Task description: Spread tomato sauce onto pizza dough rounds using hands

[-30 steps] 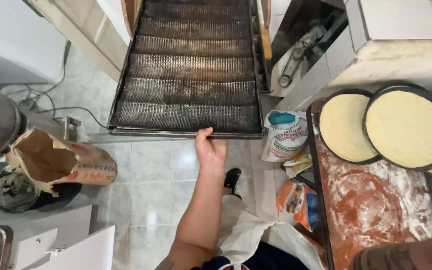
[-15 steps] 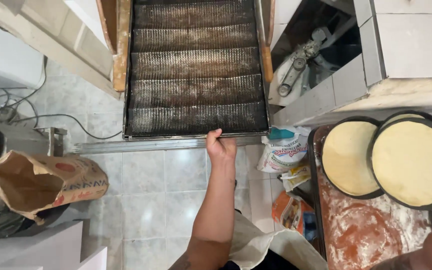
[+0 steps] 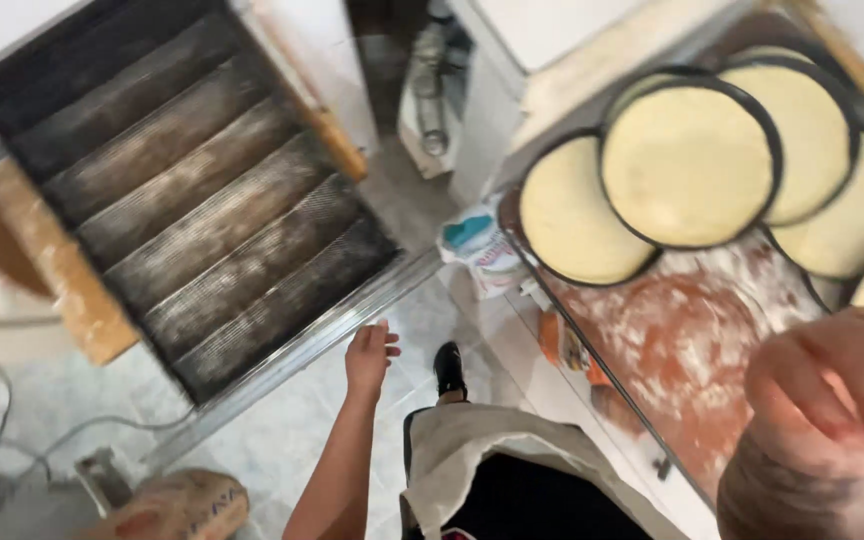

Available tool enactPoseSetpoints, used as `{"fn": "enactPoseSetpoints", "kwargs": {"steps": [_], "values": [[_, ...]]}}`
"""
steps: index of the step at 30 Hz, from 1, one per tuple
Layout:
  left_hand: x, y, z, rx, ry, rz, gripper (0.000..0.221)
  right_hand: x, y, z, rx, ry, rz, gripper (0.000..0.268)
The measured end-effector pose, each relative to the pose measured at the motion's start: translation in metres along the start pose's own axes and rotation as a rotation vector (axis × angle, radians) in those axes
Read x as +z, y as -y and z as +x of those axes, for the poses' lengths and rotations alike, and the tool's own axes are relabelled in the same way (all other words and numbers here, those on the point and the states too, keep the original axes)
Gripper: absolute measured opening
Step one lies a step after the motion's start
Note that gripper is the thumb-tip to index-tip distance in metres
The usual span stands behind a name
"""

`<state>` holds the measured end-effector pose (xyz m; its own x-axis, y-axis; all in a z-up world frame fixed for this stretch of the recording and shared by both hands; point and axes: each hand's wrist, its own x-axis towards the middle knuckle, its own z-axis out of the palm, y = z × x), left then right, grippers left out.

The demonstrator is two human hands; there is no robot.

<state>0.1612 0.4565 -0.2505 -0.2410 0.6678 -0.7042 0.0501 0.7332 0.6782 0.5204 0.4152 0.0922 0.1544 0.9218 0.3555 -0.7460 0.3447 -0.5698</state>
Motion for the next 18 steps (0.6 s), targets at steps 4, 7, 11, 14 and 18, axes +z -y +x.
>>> {"fn": "enactPoseSetpoints", "kwargs": {"steps": [4, 7, 11, 14, 18], "values": [[0.086, -0.017, -0.01, 0.017, 0.306, 0.512, 0.042, -0.045, 0.056, -0.043, -0.037, 0.105, 0.072, 0.038], [0.191, -0.041, -0.003, 0.288, 0.459, 0.664, 0.03, -0.053, 0.087, -0.092, -0.074, -0.091, 0.056, 0.042], [0.346, -0.103, 0.006, 0.365, 0.543, 0.38, 0.061, -0.069, 0.12, -0.155, -0.152, -0.423, -0.054, 0.042], [0.435, -0.105, 0.061, 0.024, 0.498, 0.008, 0.058, -0.088, 0.143, -0.197, -0.222, -0.534, -0.049, 0.041], [0.465, -0.097, 0.091, 0.273, 0.267, 0.012, 0.02, -0.109, 0.17, -0.242, -0.33, -0.614, 0.028, 0.041]]}}
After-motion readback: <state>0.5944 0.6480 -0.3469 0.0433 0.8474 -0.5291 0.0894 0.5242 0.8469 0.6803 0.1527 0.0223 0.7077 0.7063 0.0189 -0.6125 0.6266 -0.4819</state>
